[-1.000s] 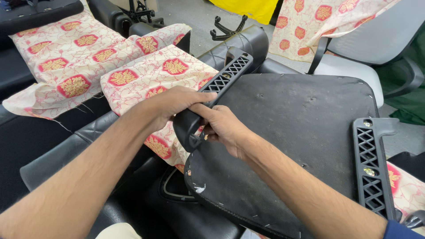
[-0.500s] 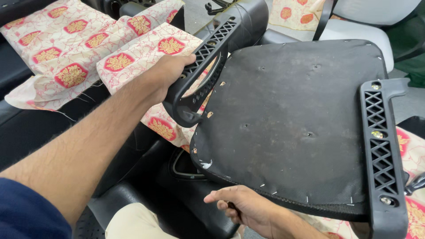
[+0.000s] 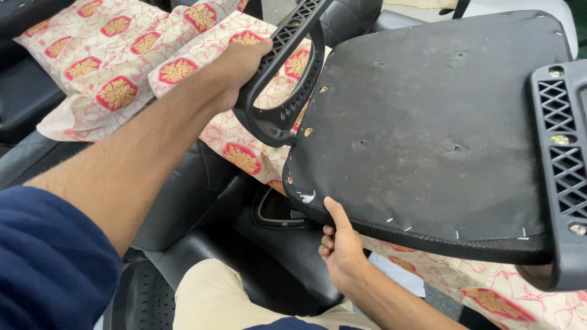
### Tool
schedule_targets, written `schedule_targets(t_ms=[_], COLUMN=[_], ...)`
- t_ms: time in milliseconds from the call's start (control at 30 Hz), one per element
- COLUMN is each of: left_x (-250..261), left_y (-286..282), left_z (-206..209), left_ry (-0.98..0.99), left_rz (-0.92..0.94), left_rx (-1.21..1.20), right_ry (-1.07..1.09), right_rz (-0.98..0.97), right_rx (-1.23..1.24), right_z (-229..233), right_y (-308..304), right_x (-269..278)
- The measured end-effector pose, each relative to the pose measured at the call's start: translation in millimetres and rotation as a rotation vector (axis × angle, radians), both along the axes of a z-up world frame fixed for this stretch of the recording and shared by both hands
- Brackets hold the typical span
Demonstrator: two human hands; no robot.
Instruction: The person attaches a black plastic frame to the underside of a chair seat using a screwdriver and screws. They align the frame, insert screws, and tighten them to secure the component.
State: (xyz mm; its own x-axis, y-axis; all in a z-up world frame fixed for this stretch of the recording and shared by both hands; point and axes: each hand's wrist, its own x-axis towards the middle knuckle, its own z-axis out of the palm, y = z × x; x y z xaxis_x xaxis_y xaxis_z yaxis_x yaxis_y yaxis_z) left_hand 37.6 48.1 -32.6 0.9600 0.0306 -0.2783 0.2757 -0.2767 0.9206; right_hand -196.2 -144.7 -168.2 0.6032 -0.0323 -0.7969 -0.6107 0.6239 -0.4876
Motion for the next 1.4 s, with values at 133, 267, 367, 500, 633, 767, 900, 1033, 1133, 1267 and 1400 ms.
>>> schedule_targets(t_ms=[133, 267, 367, 500, 633, 767, 900, 1033, 1133, 1267, 1400], left_x=[-2.8, -26.0, -39.9, -48.8, -64.4, -67.0, -58.0, -52.4, -51.0, -49.4, -51.8], left_y=[11.0, 9.8, -0.3, -25.2, -58.5, -81.3, -88.6, -85.4, -94.4, -101.7, -109.7], left_z=[9.9, 5.2, 0.9, -4.4, -21.1, -21.8, -7.1, 3.2, 3.8, 10.6, 25.2], left_ry=[-0.002, 0.011, 0.053, 0.108, 0.074, 0.031, 0.073, 0.302, 0.384, 0.353, 0.236], left_rz=[-0.057, -0.062, -0.056, -0.11, -0.13, -0.137, -0.244, -0.285, -0.198, -0.254, -0.386], left_rx=[-0.009, -0.021, -0.114, -0.27, -0.484, -0.531, -0.58, -0.591, -0.491, -0.51, -0.525], right_ry=[-0.063, -0.215, -0.203, -0.206, -0.218, -0.293, -0.343, -0.393, -0.396, -0.463, -0.508], right_rz=[-0.077, -0.056, -0.093, -0.1, -0.141, -0.141, -0.146, -0.134, -0.124, -0.081, -0.041], right_rx=[0.021, 0.075, 0.083, 0.092, 0.163, 0.231, 0.266, 0.289, 0.282, 0.302, 0.368], right_z=[21.7, 46.0, 64.4, 92.2, 113.7, 129.4, 134.2, 130.7, 128.1, 125.9, 123.5], right_y=[-3.8, -12.6, -21.8, -34.5, -45.4, -56.9, -65.7, -67.8, -70.6, -71.9, -77.9], right_x=[5.2, 14.2, 20.1, 25.4, 25.8, 24.9, 20.0, 12.6, 7.7, 4.9, -7.5])
